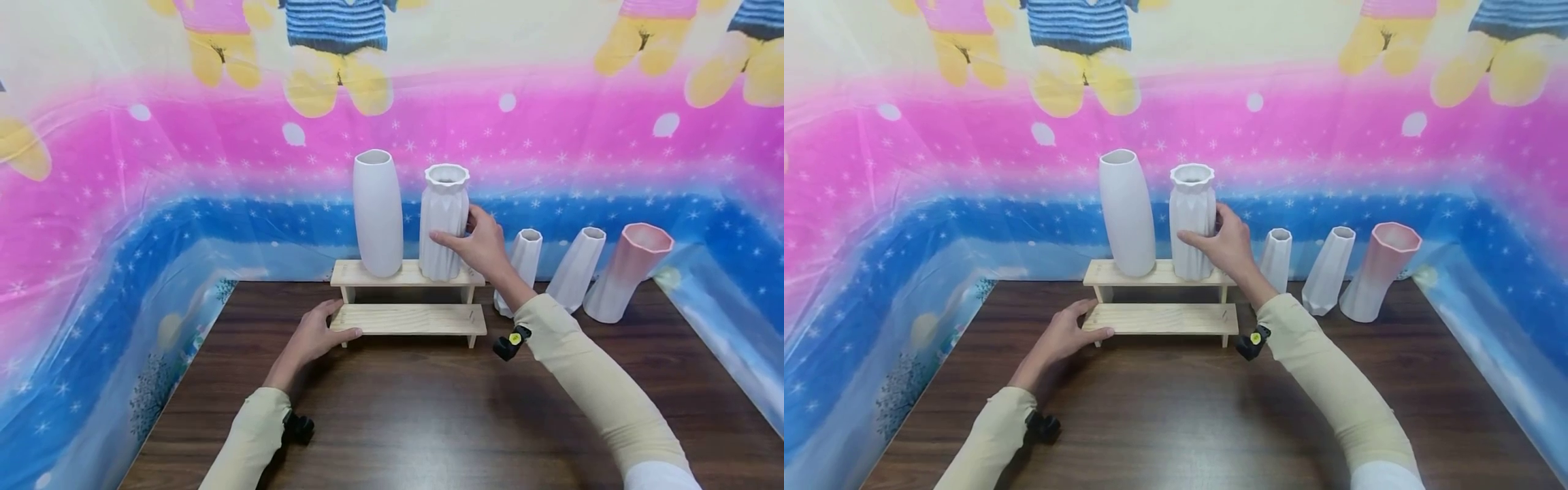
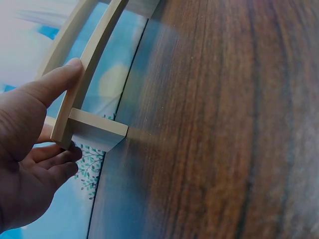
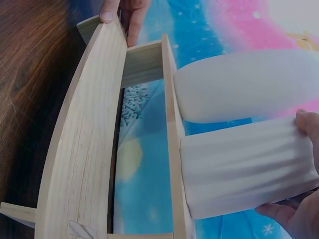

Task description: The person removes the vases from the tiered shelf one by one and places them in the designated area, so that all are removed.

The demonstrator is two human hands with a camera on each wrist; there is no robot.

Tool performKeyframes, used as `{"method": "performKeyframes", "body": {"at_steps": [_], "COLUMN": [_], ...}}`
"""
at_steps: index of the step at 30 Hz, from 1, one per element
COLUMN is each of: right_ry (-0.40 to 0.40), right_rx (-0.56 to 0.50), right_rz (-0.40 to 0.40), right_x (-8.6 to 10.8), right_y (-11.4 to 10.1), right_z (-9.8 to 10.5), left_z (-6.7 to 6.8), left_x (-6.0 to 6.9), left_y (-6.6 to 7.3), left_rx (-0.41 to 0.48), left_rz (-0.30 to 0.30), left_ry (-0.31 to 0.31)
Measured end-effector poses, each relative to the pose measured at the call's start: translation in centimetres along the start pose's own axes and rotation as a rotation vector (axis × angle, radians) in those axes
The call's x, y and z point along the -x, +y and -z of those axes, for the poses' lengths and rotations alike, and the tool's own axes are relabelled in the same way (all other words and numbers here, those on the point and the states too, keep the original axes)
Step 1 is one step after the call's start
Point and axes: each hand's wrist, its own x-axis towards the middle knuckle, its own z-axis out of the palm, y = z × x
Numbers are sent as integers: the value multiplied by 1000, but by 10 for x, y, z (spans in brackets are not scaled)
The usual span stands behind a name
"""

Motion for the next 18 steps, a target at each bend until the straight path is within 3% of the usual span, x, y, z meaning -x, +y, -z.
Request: {"method": "performKeyframes", "body": {"at_steps": [8, 18], "right_ry": [1, -26], "right_rx": [-9, -72], "right_rz": [36, 16], "right_x": [10, 26], "right_y": [-1, -5], "right_z": [7, 21], "left_z": [-2, -1], "left_x": [0, 0], "left_y": [0, 2], "left_rx": [12, 2], "left_rz": [-5, 0], "left_ry": [8, -3]}}
